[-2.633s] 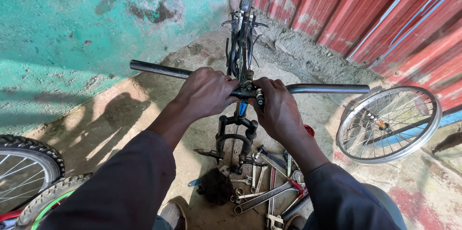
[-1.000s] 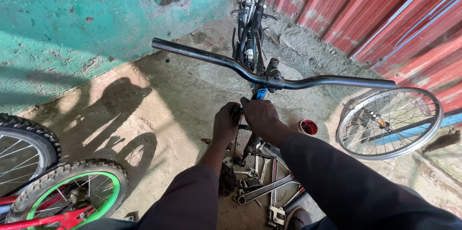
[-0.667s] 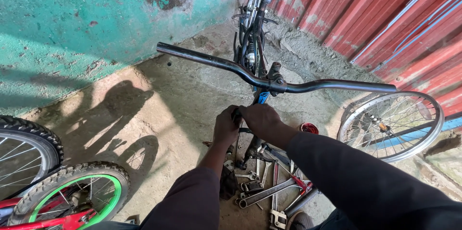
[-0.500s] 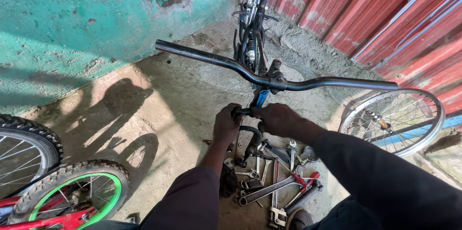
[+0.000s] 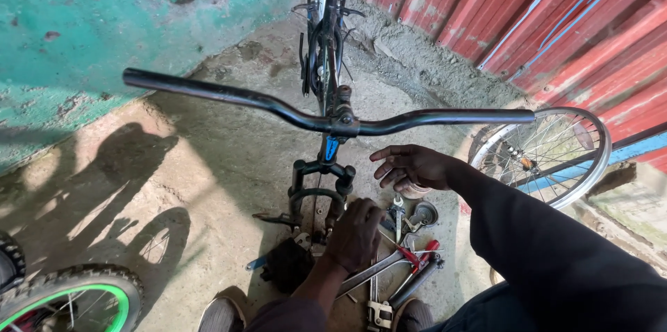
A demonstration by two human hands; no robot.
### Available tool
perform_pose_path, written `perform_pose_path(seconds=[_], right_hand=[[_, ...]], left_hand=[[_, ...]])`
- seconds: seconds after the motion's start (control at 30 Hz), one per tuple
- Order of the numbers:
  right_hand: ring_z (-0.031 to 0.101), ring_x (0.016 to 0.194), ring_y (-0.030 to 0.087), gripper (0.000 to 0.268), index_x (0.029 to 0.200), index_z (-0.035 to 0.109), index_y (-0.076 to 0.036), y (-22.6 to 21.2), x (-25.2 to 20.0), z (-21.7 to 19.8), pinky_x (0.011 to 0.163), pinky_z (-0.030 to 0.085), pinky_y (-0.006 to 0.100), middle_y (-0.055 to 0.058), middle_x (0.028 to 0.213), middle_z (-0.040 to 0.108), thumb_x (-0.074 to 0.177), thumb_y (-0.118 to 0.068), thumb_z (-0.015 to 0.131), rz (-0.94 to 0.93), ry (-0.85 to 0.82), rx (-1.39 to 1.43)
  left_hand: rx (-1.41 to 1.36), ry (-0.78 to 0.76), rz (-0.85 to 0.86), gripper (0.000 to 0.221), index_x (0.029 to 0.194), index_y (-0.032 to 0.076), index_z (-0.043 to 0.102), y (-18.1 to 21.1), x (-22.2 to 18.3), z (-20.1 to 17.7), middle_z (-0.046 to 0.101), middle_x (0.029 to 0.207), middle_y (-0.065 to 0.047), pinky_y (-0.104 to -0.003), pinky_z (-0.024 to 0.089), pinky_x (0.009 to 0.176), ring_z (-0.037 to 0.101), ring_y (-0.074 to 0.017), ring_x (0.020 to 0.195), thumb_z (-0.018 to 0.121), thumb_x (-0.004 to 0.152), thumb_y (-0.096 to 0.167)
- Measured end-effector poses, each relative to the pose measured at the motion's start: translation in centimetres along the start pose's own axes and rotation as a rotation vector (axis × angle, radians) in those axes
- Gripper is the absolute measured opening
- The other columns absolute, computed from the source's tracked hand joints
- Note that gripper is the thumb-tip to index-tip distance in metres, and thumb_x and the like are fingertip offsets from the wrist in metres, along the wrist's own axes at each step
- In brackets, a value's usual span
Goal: The person holds a bicycle handlebar and attaches it to the stem of a bike frame using an allen key multi-tool to tighten the bolts.
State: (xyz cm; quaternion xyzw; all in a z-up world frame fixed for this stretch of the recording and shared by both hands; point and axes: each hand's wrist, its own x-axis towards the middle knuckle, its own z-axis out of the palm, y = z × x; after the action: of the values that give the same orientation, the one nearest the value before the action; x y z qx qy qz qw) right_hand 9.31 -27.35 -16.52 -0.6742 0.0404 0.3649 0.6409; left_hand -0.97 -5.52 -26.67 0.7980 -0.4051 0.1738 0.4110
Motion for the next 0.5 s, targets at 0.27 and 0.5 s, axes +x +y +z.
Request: perform_pose_path(seconds=[0.27,0.5], right_hand=[[0.072,0.105,0.031,0.035,0.133,0.063,-0.002,1.0,1.9,-2.1,0.079,0.054,0.035,0.017,0.117,0.073,0.104,-0.017,0.050,-0.108,0.018,0.165],[0.072,0.083,0.020,0.031,0.118,0.069,-0.005,1.7,2.8,-4.9,0.067,0.060,0.030,0.013,0.101,0.072,0.111,-0.016,0.042,0.105,0.330,-0.380]], left_hand=[[-0.033,-0.107,-0.130,0.012,0.101,0.006,0.056,-1.8,-1.7,3.0,0.055,0.105,-0.014,-0.046,0.052,0.062,0.061,-0.0334,0.085,0.055,0.088,0.005],[0.036,-0.301,-0.231,0.017,0.107,0.003,0.060,-2.2,-4.2,5.9,0.061,0.114,-0.016,-0.052,0.053,0.051,0.065,-0.0392,0.075,0.053,0.098,0.016]])
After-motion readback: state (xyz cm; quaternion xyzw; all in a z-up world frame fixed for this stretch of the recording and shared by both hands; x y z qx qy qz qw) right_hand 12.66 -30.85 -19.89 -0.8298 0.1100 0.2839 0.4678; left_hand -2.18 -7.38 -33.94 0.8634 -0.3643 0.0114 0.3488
